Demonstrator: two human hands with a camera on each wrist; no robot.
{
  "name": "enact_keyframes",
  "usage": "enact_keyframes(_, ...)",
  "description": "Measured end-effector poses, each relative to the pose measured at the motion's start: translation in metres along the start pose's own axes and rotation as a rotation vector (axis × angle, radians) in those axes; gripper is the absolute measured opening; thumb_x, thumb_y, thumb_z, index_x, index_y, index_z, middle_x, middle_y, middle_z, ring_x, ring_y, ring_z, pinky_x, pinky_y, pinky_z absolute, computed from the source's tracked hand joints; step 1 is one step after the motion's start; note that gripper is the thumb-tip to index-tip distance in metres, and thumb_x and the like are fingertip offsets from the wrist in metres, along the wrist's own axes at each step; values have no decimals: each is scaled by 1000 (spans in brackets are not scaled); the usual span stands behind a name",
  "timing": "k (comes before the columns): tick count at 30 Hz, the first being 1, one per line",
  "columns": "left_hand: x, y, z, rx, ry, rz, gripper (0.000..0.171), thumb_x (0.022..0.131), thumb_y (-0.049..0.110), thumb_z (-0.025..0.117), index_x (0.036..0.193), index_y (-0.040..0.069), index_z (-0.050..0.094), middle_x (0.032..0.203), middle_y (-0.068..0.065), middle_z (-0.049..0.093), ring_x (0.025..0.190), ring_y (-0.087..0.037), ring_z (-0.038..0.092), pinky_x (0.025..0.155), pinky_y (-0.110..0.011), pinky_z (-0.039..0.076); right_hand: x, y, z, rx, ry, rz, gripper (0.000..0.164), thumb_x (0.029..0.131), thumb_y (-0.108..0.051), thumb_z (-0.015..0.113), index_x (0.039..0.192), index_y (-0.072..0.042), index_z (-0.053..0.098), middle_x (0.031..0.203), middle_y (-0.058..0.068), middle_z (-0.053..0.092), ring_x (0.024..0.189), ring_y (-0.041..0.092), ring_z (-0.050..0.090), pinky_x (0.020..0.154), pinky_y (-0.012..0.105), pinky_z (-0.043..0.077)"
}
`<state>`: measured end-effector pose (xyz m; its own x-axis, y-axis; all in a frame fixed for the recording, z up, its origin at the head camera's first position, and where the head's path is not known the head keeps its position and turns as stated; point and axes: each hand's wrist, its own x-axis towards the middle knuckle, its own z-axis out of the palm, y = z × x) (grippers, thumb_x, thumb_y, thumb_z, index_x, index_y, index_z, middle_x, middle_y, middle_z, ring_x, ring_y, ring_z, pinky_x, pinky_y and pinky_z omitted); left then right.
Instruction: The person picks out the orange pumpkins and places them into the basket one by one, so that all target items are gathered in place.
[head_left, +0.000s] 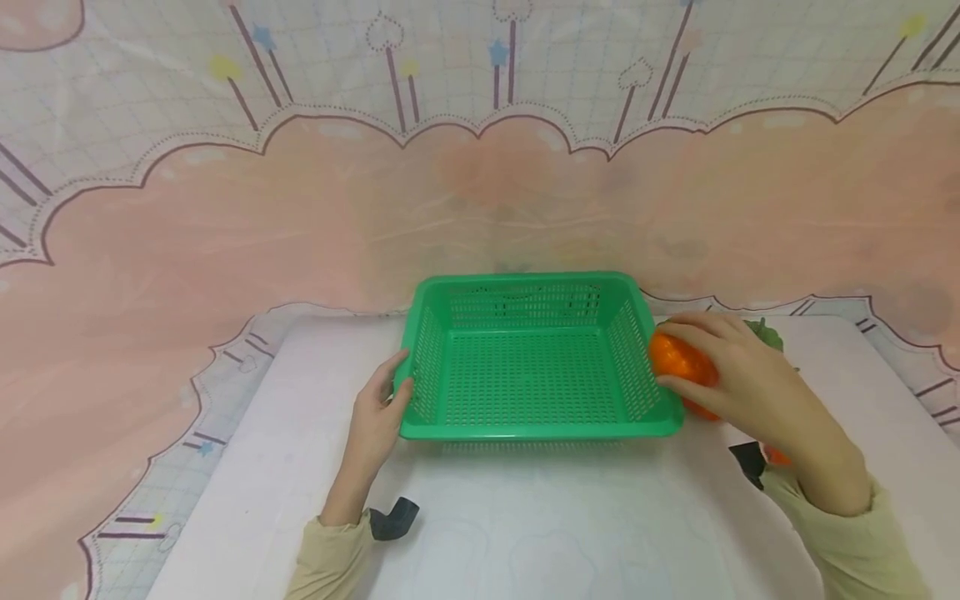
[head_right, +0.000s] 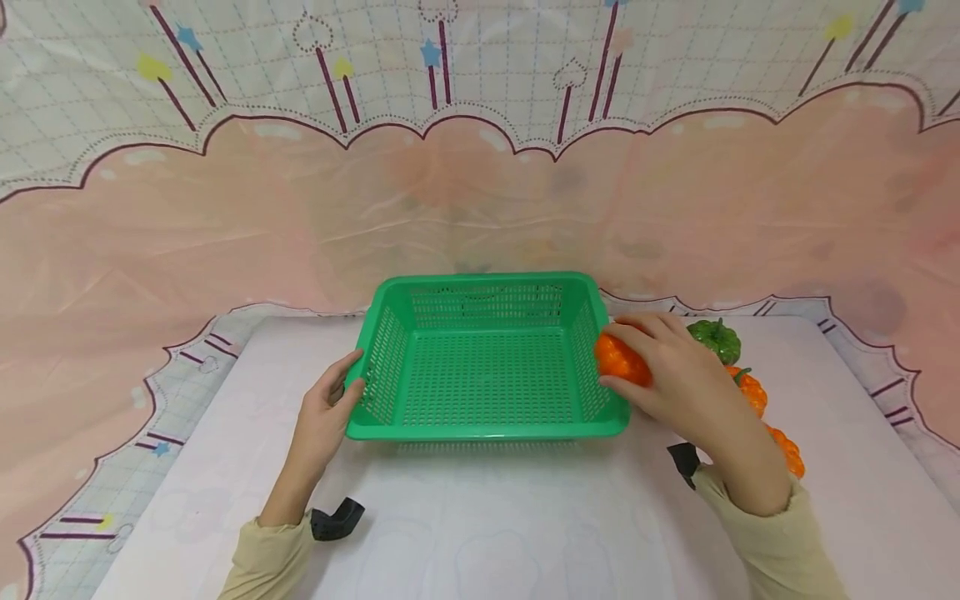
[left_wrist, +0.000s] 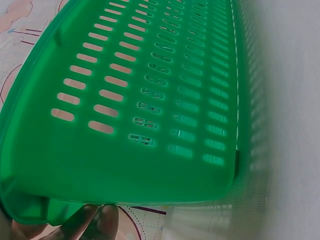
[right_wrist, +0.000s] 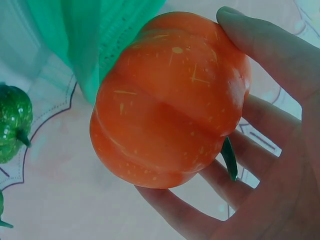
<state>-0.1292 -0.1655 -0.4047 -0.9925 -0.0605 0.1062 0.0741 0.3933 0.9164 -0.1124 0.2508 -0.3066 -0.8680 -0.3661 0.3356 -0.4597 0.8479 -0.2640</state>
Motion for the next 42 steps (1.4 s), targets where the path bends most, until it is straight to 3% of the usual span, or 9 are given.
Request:
enact_keyframes(4, -1, -1, 0, -6, 2, 0, 46, 105, 17, 48, 150, 10, 42, 157, -16, 37, 144, -41, 34, 112, -54, 39, 5, -3, 3, -4, -18, -1, 53, 85, -37, 79, 130, -15, 63, 137, 8, 55, 124, 33, 47, 79, 61, 53)
enact_keyframes(16, 1, -2, 1, -18, -5, -4, 46, 105, 17, 49, 150, 9, 41, 157, -16, 36, 144, -41, 34, 112, -53, 39, 16, -8, 13, -9, -43, -56, 48, 86, -32, 78, 127, -9, 64, 134, 12, 56, 125, 35, 48, 86, 59, 54)
enact_keyframes(29, 0, -2, 1, -35, -2, -20, 46, 104, 18, 50, 149, 10, 42, 156, -16, 37, 143, -40, 36, 113, -54, 39, 28, -12, 25, -13, -57, -93, 48, 85, -33, 79, 125, -11, 66, 133, 13, 59, 123, 36, 52, 90, 57, 53)
enact_keyframes(42, 1, -1, 0, -38, -4, -16, 47, 104, 16, 51, 150, 9, 41, 157, -17, 37, 144, -39, 35, 112, -52, 40, 46, -17, 32, -37, -94, -119, 50, 86, -36, 78, 127, -10, 65, 132, 12, 59, 119, 35, 54, 81, 55, 58)
